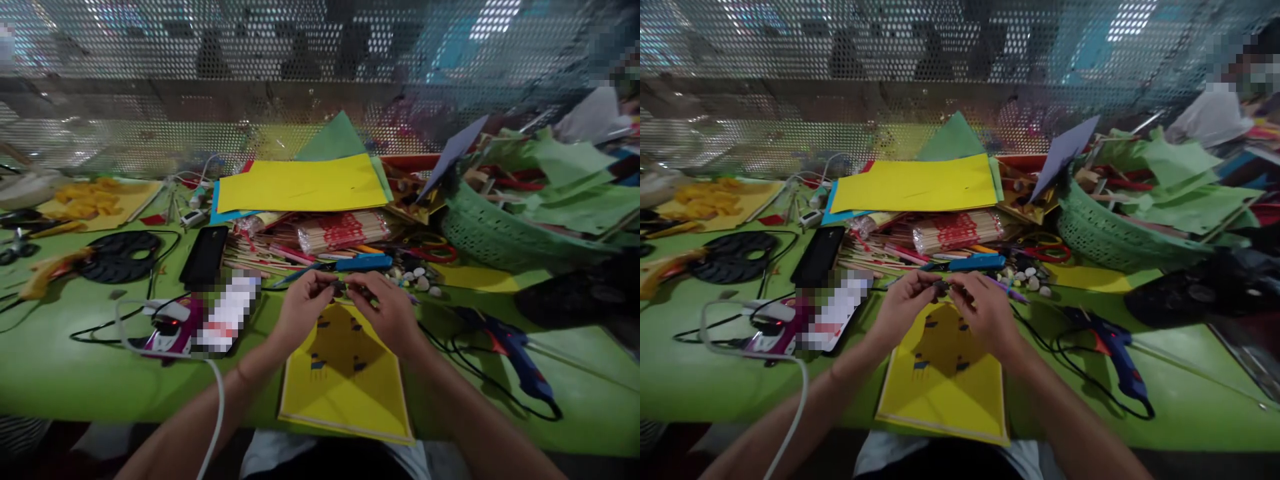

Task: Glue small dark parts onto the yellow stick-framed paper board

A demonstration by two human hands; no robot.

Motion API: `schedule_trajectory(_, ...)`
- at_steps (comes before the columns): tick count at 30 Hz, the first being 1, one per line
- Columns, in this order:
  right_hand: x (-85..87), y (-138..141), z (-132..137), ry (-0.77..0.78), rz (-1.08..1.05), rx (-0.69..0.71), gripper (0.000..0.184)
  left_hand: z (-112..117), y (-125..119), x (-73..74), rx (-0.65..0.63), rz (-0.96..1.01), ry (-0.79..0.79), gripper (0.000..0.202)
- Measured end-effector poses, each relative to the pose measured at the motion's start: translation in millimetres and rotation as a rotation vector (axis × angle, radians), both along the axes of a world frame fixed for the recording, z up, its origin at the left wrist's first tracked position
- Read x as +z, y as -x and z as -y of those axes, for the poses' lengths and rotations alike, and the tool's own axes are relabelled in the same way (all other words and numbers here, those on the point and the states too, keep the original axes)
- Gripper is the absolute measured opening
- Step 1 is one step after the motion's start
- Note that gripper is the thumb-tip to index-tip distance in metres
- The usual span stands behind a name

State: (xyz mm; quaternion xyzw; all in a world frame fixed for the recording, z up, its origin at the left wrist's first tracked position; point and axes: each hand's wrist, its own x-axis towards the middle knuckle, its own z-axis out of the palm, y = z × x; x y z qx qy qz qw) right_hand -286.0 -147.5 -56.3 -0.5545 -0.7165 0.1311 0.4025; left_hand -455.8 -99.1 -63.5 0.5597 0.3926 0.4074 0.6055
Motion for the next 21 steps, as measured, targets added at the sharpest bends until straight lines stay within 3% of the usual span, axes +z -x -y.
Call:
schedule_trajectory(5,-2.7,1,0,-0.081,0.053,-0.023,0.013,4,-4,-1.4,-0.029,-0.007,-0.043,0.016)
schedule_trajectory(12,-3.7,0,3,-0.087,0.114,-0.076,0.01,6,-6,-2.9,-0.065,0.071,0.053,0.019)
schedule_trajectory(18,1.5,-3,5,0.035,-0.194,-0.162,0.01,1,-3,1.6,-0.047,0.104,0.089,0.017)
schedule_trajectory(21,8.2,-5,8,0.142,-0.352,-0.101,0.014,-2,-1,2.8,-0.051,0.113,0.113,0.016)
